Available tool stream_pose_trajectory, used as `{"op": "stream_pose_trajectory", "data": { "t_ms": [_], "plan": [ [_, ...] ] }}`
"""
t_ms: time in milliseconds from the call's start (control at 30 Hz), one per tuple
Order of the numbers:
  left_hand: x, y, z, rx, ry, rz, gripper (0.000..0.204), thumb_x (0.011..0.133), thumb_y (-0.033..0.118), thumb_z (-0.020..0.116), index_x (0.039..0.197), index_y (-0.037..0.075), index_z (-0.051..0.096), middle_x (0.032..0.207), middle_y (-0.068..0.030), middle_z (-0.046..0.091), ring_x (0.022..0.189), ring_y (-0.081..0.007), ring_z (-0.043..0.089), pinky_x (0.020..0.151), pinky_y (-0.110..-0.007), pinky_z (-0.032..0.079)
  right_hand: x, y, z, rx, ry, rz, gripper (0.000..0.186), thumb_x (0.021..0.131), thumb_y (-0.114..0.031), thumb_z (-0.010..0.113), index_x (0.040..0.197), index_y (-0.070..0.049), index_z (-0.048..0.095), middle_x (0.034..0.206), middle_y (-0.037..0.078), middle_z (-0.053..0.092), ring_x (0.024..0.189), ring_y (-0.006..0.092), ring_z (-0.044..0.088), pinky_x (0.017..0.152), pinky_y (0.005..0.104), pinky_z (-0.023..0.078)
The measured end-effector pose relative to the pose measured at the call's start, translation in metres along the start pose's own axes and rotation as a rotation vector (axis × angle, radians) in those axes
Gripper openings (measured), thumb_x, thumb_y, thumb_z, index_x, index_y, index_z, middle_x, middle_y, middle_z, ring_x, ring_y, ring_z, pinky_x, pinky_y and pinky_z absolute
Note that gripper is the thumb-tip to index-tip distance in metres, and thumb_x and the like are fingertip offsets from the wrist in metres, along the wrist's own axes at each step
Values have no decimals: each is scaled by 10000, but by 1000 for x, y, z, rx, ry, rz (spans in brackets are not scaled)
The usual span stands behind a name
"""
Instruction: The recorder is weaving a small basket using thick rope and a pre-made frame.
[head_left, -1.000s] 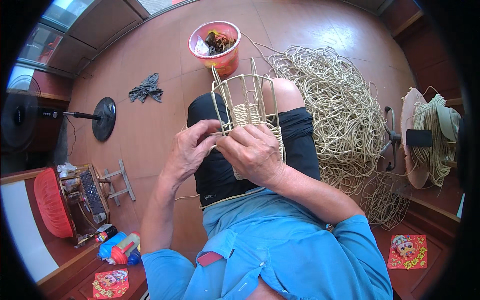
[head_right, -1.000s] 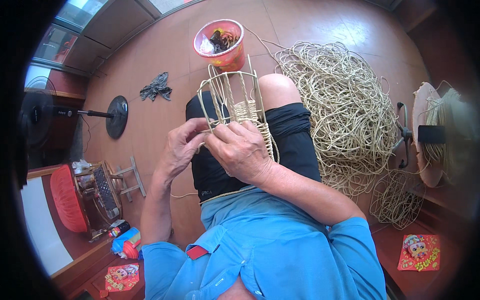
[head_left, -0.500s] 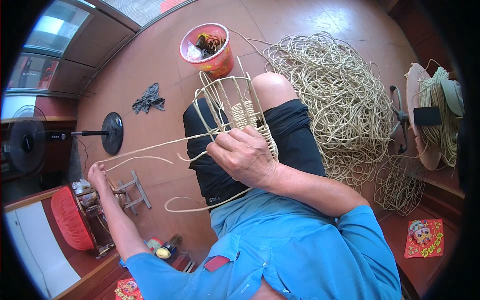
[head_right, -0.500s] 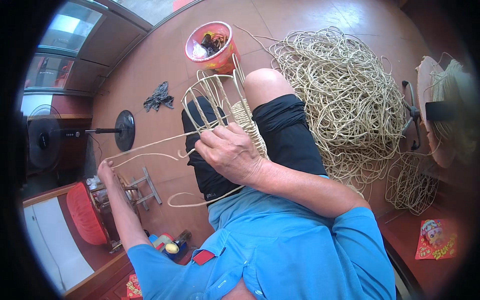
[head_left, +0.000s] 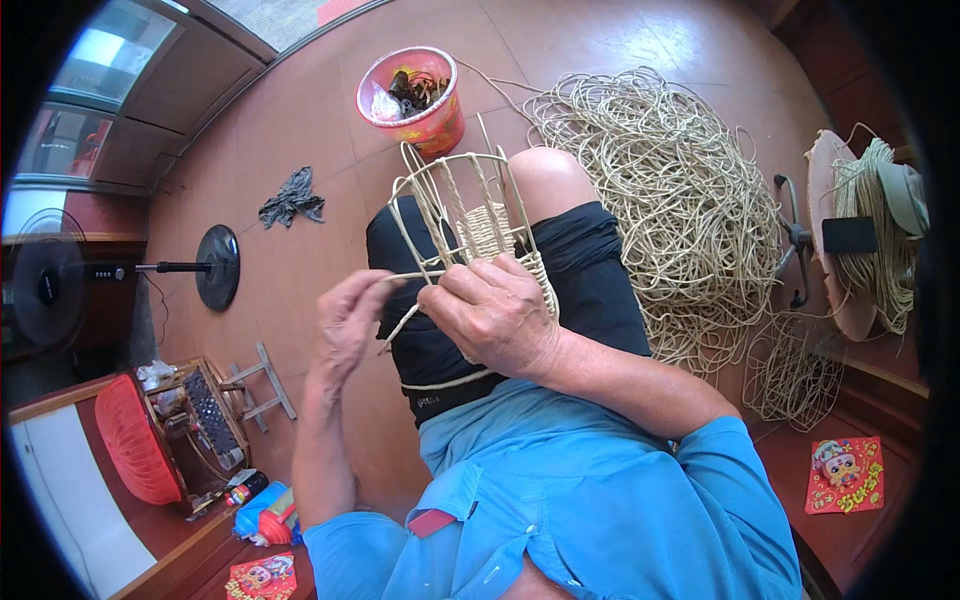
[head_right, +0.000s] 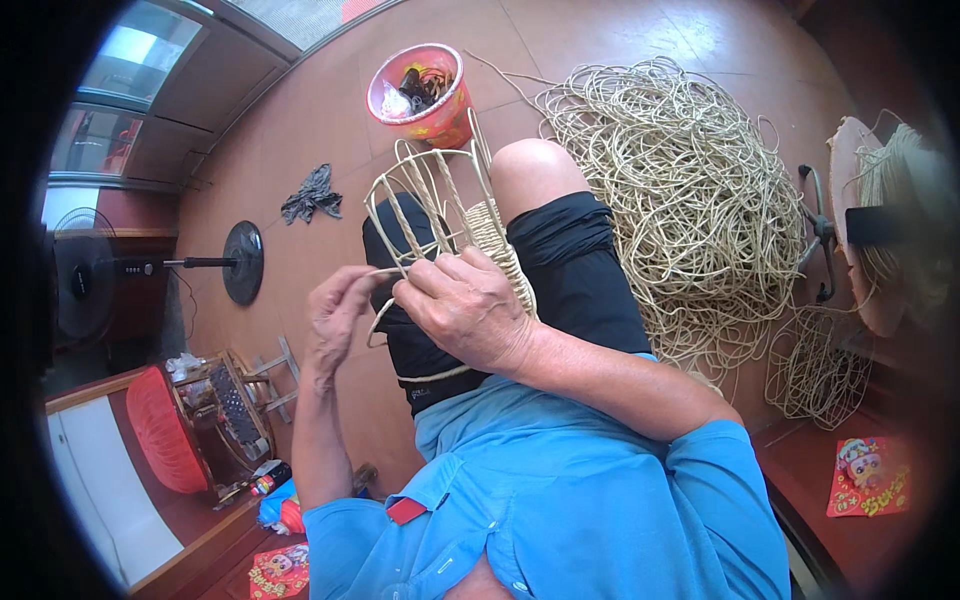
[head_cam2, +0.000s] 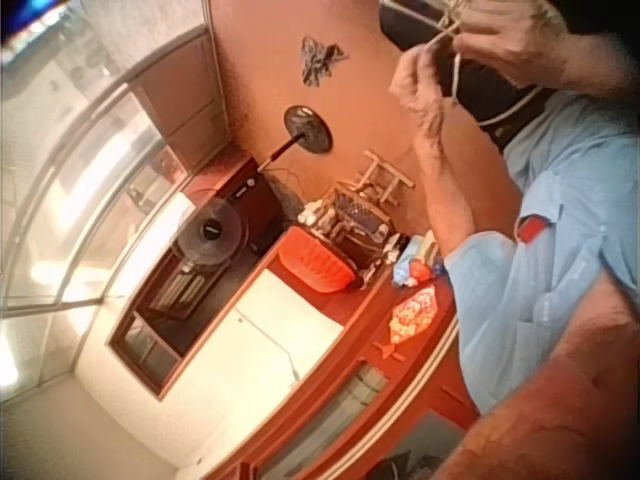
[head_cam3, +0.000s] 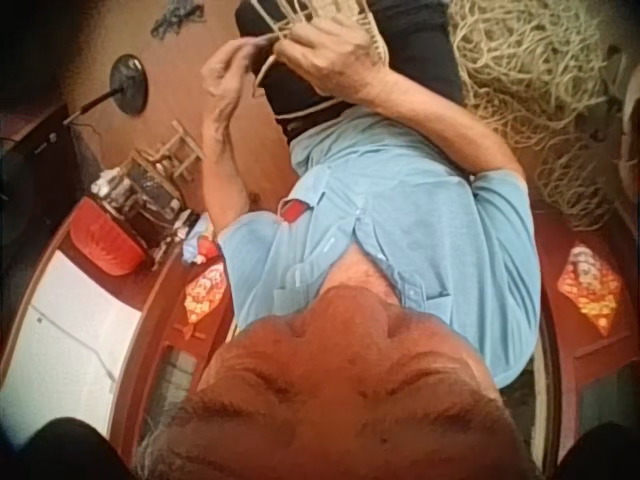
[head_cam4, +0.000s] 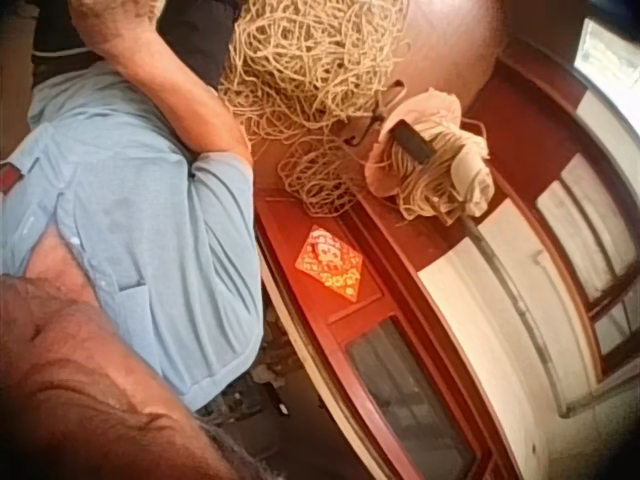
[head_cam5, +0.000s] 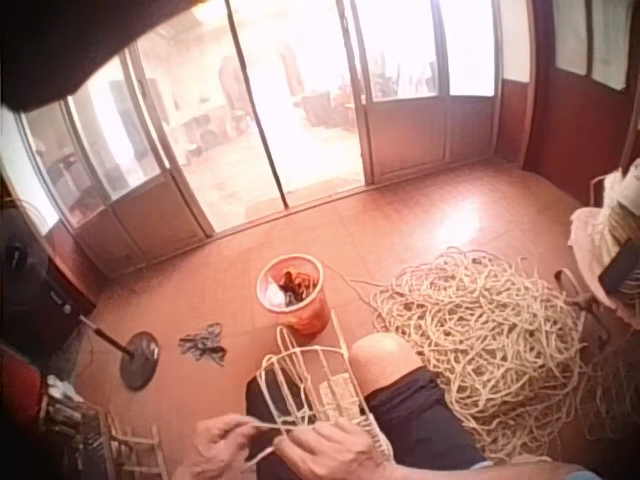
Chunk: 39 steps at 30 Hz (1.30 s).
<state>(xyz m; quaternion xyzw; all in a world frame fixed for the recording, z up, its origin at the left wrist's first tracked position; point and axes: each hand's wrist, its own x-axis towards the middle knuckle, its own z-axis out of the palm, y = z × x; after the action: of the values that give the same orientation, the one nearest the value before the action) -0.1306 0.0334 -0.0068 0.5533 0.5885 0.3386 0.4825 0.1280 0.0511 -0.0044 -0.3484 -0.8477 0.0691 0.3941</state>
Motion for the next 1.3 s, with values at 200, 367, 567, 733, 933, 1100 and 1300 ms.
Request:
{"op": "stream_pose_trajectory", "data": {
  "t_ms": [200, 367, 567, 733, 933, 1100, 1300],
  "plan": [
    [-46, -124, -230, 203, 656, -42, 187, 1086, 273, 715, 1116, 111, 805, 796, 118, 576, 632, -3, 428, 548, -194, 287, 0, -4, 1, -22, -12, 44, 122, 887, -192, 773, 901, -168, 654, 830, -14, 521, 790, 161, 601, 711, 347, 435],
    [-65, -126, -324, 995, 925, -566, 362, 1041, 261, 747, 1316, 26, 753, 1078, -107, 756, 1002, -161, 727, 759, -287, 594, 0, -3, 1, -21, -29, 53, 131, 897, -201, 781, 905, -165, 656, 839, -8, 528, 806, 163, 608, 722, 350, 439],
    [-13, -33, -43, 95, 84, -120, 337, 1074, 115, 702, 1401, 32, 693, 1209, -47, 733, 978, -107, 686, 790, -255, 573, -2, -3, 0, 9, -12, 48, 78, 872, -180, 695, 866, -144, 626, 861, 14, 535, 808, 170, 604, 726, 351, 446],
    [5, 26, 37, -49, -95, -70, 189, 1083, 100, 690, 1228, 14, 776, 973, 18, 736, 799, -33, 606, 750, -233, 531, -1, -1, -3, -1, 3, 53, 98, 896, -197, 752, 909, -155, 664, 838, -1, 538, 791, 165, 609, 714, 349, 439],
    [-18, -26, -55, 74, 223, -118, 200, 1116, 233, 676, 1128, 70, 791, 859, 89, 646, 676, 10, 447, 606, -203, 361, -3, -1, 0, 15, -6, 38, 126, 913, -207, 809, 938, -160, 695, 826, -11, 550, 772, 164, 614, 704, 350, 431],
    [-66, -115, -217, 75, 685, -252, 237, 1111, 292, 673, 1160, 75, 755, 732, 124, 474, 569, 13, 366, 461, -215, 253, -1, -1, -2, 45, 51, 33, 129, 899, -189, 817, 927, -157, 695, 827, -10, 558, 770, 171, 616, 709, 357, 431],
    [-157, -165, -346, 104, 1417, -780, 208, 1055, 213, 672, 1163, 40, 711, 772, 2, 606, 487, -107, 447, 412, -249, 340, 5, 2, -13, 14, 36, 112, 132, 912, -188, 763, 870, -138, 647, 848, 27, 554, 805, 197, 627, 718, 379, 444]
  ]
}}
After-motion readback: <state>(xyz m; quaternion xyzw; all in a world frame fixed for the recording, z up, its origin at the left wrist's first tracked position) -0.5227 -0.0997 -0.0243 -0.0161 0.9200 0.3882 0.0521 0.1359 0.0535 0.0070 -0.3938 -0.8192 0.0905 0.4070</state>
